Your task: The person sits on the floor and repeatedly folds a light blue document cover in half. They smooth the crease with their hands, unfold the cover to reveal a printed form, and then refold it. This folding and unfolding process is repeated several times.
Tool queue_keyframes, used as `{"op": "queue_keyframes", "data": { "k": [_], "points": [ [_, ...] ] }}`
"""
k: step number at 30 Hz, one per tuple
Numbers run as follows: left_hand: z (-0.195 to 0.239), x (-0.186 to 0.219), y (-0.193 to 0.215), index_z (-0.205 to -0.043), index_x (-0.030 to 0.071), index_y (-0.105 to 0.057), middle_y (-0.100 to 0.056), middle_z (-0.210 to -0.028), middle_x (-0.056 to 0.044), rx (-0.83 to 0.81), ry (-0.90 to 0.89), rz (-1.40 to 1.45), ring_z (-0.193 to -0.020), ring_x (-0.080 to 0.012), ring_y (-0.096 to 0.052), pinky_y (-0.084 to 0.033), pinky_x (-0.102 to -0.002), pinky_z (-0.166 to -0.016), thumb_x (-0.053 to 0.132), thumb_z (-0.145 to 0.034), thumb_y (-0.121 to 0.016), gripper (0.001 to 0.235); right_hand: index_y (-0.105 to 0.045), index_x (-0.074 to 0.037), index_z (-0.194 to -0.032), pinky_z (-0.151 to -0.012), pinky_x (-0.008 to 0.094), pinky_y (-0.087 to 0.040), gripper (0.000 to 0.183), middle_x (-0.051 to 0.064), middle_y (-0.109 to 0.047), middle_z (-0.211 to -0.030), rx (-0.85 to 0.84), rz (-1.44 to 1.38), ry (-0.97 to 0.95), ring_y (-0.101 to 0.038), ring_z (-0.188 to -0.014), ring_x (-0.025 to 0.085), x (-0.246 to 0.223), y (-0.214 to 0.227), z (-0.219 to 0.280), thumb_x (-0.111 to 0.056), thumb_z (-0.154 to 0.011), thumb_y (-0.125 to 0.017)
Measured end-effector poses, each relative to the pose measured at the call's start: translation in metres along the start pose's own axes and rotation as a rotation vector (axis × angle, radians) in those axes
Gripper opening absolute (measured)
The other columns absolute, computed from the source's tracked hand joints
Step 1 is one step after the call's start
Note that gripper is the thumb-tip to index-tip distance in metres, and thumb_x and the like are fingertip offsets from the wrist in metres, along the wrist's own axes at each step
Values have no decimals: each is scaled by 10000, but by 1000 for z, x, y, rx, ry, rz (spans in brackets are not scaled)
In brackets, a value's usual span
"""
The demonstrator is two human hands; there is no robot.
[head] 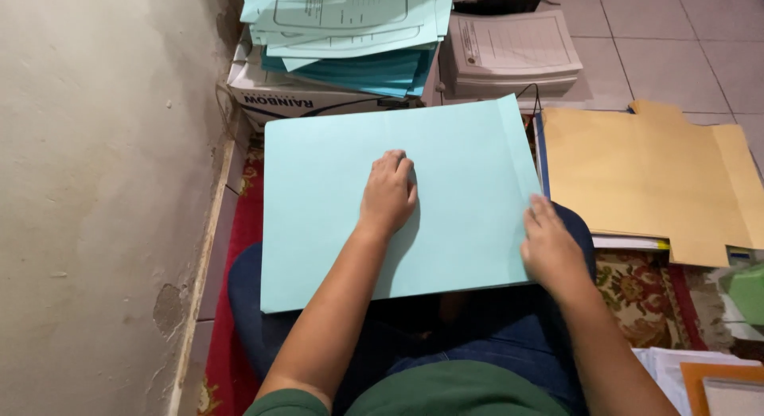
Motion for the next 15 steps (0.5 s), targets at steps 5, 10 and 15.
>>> {"op": "queue_keyframes", "data": {
  "k": [5,10,15],
  "points": [
    [2,7,7,-1331,86,-567,-523,-1460,-215,-124,69,-61,-1431,-378,-444,-299,-516,-1200,324,-940,-543,458,-417,56,-1484,-1228,485,-302,620,266,-356,-1602,-129,-206,-18,-359,-1485,411,-22,-21,-58,-258,-953,-484],
    [1,4,8,-1452,111,-540,-448,-1563,-211,-213,130,-68,-1504,-381,-347,-203,-535,-1238,430,-956,-511,591,-202,-47,-1628,-1261,554,-157,784,239,-193,-1677,-277,-219,-141,-161,-1559,415,-17,-39,-130,-574,-1061,-323],
    [0,0,2,-1515,145,-495,-398,-1610,-187,-267,154,-75,-1529,-365,-307,-162,-554,-1244,533,-951,-497,685,-236,-35,-1627,-1281,470,-114,848,177,-186,-1705,-228,-268,-201,-143,-1579,331,9,-44,-166,-642,-1038,-295]
  ]
}}
Point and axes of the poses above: each hand's wrist, its own z-axis away from the middle knuckle, its own y-axis out of the back of the hand, x = y × z, the point moved 10 cm from there along -z, towards the middle knuckle
